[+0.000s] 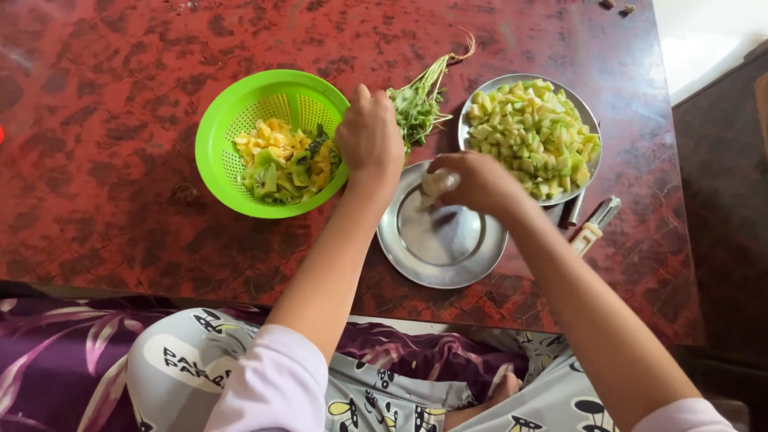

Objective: Preparing vegetables including coriander, tomato, and garlic on a table.

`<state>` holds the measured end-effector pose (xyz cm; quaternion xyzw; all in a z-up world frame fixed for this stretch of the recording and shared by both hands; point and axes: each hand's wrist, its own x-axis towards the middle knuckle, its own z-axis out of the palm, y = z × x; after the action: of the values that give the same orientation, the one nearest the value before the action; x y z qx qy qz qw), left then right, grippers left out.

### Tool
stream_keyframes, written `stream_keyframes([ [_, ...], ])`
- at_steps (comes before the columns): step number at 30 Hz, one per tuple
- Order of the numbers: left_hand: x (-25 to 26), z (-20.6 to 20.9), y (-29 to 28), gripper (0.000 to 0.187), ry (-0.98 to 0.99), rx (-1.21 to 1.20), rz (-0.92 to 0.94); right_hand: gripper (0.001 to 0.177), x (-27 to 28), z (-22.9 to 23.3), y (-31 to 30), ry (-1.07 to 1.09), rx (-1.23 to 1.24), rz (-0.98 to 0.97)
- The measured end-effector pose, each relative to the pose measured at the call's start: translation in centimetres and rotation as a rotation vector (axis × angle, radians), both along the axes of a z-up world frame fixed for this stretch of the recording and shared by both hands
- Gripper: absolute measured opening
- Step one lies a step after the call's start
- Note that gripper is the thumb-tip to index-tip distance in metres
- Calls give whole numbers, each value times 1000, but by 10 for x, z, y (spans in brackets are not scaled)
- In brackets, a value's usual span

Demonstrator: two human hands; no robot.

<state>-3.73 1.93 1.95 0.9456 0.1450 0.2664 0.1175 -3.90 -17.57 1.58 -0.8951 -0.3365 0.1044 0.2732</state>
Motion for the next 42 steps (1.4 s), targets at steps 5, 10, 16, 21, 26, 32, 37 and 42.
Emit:
stream_keyframes([
  [5,-6,5,-7,12,74,185,15,53,-2,-11,7,34,33,-150],
  [10,-26,22,-8,14,46,125,-54,50,18,16,23,-43,145,-425],
  [16,-32,18,-14,9,-32,81,-135,29,37,-7,37,-170,-152,-444],
  [21,-47,3,-20,7,-11,34,-314,30,6,11,40,-473,66,-488],
  [26,-79,19,-14,11,-81,-133,-306,23,-32,28,60,-279,272,-415],
  [32,-148,52,32,13,-110,-191,-212,20,-92,67,106,-238,238,-246],
  [37,-210,53,85,3,-11,-165,-88,21,-142,74,160,-238,233,-35],
  [42,-264,66,154,2,13,-136,57,21,-177,83,235,-187,179,150],
])
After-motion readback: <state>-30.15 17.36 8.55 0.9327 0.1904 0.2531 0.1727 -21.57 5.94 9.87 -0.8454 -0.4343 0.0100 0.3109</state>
